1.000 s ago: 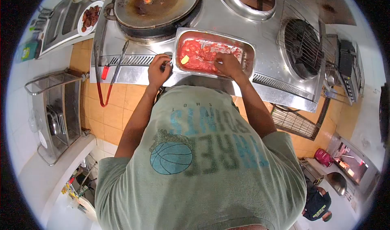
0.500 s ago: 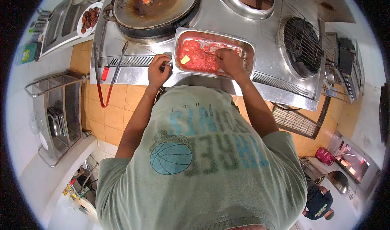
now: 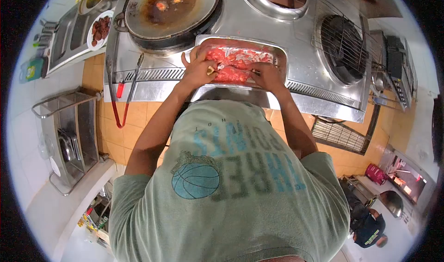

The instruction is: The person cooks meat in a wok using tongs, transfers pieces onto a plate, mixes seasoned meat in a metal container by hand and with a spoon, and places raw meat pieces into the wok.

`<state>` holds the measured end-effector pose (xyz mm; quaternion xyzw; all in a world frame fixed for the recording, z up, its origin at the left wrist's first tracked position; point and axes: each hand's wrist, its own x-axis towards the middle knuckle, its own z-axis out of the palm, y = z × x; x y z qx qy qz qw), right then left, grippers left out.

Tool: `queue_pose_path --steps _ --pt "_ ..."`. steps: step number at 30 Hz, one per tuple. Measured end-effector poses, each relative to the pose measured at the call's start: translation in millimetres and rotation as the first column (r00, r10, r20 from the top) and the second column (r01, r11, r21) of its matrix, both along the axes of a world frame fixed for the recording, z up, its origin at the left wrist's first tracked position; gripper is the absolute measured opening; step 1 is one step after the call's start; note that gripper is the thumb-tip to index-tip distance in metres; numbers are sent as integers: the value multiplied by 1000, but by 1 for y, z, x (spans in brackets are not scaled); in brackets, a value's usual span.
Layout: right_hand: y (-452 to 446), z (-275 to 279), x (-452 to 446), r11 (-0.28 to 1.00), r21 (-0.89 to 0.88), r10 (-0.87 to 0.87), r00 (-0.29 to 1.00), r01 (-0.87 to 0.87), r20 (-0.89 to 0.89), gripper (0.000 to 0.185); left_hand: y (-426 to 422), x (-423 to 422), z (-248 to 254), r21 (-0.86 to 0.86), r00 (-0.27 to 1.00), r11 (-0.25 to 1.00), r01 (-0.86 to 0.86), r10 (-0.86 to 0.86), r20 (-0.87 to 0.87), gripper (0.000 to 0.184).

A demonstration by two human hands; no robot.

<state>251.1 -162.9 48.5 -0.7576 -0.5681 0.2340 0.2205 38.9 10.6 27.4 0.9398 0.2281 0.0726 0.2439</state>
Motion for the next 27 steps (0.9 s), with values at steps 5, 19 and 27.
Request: queue_pose_path --steps 5,19,27 --pt "-9 4 0 997 -55 -54 998 56 31 19 -2 10 -8 -35 993 994 107 -109 -53 22" --pt "-26 -26 5 977 -52 -203 976 207 82 16 -2 39 18 50 914 927 371 -355 -196 24" --pt "-29 -22 2 976 -34 -212 976 214 43 18 -1 47 16 69 899 923 380 -350 -265 30"
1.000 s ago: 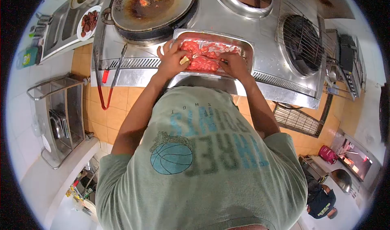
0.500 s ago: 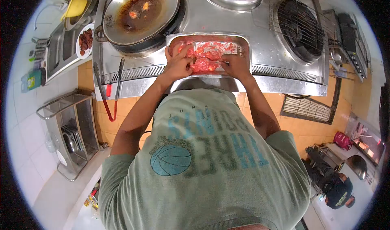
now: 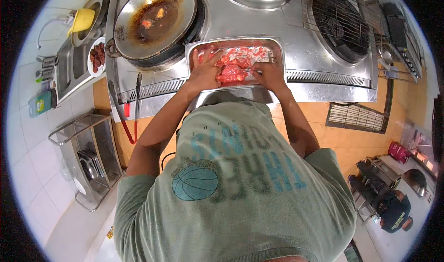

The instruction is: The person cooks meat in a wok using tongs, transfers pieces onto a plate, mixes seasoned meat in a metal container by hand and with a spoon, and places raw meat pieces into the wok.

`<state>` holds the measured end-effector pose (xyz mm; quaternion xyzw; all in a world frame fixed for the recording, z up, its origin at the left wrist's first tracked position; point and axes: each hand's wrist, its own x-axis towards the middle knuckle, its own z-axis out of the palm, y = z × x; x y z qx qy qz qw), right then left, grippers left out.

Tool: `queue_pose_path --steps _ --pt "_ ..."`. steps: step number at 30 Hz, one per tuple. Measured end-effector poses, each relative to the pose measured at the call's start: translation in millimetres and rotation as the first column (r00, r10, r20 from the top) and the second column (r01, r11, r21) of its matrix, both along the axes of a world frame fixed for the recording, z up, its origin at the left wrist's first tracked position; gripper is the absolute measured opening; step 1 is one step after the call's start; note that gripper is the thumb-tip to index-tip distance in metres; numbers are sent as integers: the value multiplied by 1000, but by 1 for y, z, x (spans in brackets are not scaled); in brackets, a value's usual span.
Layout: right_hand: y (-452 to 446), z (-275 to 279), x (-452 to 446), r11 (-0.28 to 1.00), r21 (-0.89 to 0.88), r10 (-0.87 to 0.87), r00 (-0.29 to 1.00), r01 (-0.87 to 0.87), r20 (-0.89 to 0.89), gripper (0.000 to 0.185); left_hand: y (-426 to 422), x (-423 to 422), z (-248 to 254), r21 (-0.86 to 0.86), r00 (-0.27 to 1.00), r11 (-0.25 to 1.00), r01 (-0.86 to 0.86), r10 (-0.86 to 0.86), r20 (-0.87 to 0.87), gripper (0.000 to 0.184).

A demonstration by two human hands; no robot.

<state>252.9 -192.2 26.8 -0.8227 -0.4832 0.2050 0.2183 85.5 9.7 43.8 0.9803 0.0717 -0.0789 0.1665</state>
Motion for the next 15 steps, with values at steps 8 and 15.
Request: queue_pose_path --steps 8,15 --pt "2 -1 -4 1000 15 -10 997 11 -71 20 5 -1 5 -42 999 999 -8 6 -50 37" --pt "2 -4 -6 998 51 -19 998 22 -58 20 4 -5 -2 -92 1000 995 -25 25 5 32"
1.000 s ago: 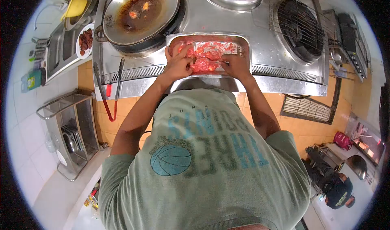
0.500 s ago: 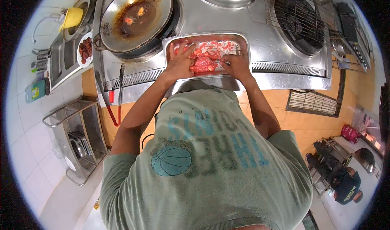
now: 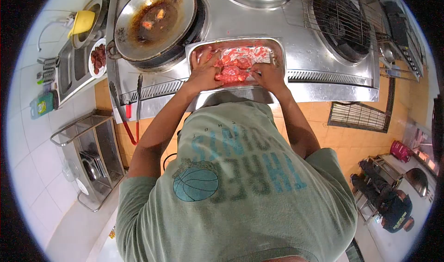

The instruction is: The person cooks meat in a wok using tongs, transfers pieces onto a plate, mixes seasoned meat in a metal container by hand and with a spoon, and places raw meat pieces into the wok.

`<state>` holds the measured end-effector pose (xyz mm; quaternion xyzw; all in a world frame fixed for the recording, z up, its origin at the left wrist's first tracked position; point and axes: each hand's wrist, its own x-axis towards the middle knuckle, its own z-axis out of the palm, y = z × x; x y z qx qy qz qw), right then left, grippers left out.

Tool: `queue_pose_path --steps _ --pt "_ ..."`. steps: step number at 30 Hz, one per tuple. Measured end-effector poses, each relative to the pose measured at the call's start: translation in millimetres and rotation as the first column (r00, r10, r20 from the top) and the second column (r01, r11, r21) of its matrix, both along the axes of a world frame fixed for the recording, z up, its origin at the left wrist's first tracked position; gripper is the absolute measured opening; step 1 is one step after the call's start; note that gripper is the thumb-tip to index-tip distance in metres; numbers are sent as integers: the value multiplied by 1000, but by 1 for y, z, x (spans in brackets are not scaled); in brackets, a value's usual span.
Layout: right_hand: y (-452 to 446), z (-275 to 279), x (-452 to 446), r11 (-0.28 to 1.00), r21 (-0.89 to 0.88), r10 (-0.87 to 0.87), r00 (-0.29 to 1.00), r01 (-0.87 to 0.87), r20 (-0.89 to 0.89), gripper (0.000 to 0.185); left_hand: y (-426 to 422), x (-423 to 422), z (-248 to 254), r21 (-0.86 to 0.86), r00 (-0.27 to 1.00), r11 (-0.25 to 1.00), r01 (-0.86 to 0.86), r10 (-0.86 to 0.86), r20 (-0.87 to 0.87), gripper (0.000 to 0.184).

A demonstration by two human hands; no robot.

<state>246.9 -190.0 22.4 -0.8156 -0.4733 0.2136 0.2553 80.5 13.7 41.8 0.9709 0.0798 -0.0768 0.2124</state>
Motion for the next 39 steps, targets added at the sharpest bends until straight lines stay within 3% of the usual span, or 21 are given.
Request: queue_pose_path --steps 4,6,10,18,27,30,34,39 --pt "1 1 0 999 20 39 996 -40 77 19 0 2 -4 45 997 999 18 -15 -75 29" --pt "2 13 -2 999 -32 16 1000 -15 12 19 0 2 0 38 993 999 16 -11 -117 28" --pt "4 10 -5 995 -104 -8 999 4 -35 18 0 0 -6 25 998 1000 11 -9 -70 27" --pt "2 1 -4 997 -77 11 998 -15 -55 20 4 1 3 3 992 1000 22 -22 -125 27" --pt "2 -6 -5 999 -34 17 998 -19 -67 20 15 -4 -7 38 998 998 59 -58 -11 33" --pt "3 -7 -3 998 -51 23 996 -27 -87 21 17 0 6 17 995 999 49 -47 -88 38" --pt "6 1 -6 995 -100 13 997 -20 -71 19 19 -1 0 62 996 996 61 -57 -62 40" --pt "4 -2 -6 1000 9 23 998 -22 -57 20 19 -1 -6 80 994 992 99 -95 -52 38"
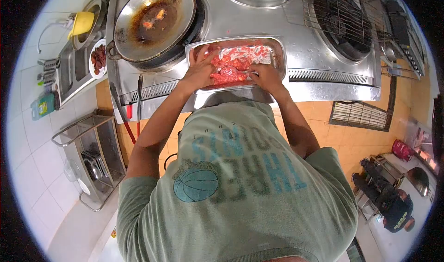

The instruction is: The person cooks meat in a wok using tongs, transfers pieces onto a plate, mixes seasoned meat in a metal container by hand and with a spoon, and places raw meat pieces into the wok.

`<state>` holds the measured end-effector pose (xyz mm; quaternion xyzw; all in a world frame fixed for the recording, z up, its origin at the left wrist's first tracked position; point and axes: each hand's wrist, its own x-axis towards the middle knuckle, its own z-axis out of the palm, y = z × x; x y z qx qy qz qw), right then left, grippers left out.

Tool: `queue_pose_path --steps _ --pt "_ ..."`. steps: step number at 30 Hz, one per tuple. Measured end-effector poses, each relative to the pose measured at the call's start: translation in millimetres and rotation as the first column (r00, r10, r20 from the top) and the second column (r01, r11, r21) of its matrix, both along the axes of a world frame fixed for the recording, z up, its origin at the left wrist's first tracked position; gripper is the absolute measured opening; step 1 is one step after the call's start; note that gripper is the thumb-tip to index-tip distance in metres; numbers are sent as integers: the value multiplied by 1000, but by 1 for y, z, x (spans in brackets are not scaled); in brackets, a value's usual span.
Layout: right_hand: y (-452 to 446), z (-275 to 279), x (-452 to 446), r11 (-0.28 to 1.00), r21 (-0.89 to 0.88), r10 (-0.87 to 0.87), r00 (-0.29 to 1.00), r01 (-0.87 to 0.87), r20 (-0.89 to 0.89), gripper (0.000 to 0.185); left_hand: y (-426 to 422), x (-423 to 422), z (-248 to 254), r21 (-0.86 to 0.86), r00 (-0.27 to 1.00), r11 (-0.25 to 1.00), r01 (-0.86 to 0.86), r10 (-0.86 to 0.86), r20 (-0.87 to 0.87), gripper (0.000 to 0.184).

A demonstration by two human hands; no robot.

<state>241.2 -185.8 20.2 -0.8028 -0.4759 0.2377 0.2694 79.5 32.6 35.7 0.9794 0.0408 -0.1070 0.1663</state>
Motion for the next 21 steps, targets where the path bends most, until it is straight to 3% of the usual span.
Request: queue_pose_path --steps 5,12,18,21 --pt "-1 -2 0 1000 15 -2 1000 1 26 19 1 1 -2 59 1000 998 20 -20 -6 36" --pt "-1 -4 0 998 -63 -14 1000 12 -21 18 2 5 45 35 996 996 -82 83 -19 28" --pt "0 2 -3 1000 10 -20 1000 20 4 18 2 2 68 18 949 979 -202 191 250 26" --pt "0 6 -6 999 34 -25 999 23 46 16 -1 0 55 34 967 976 -214 207 152 24"
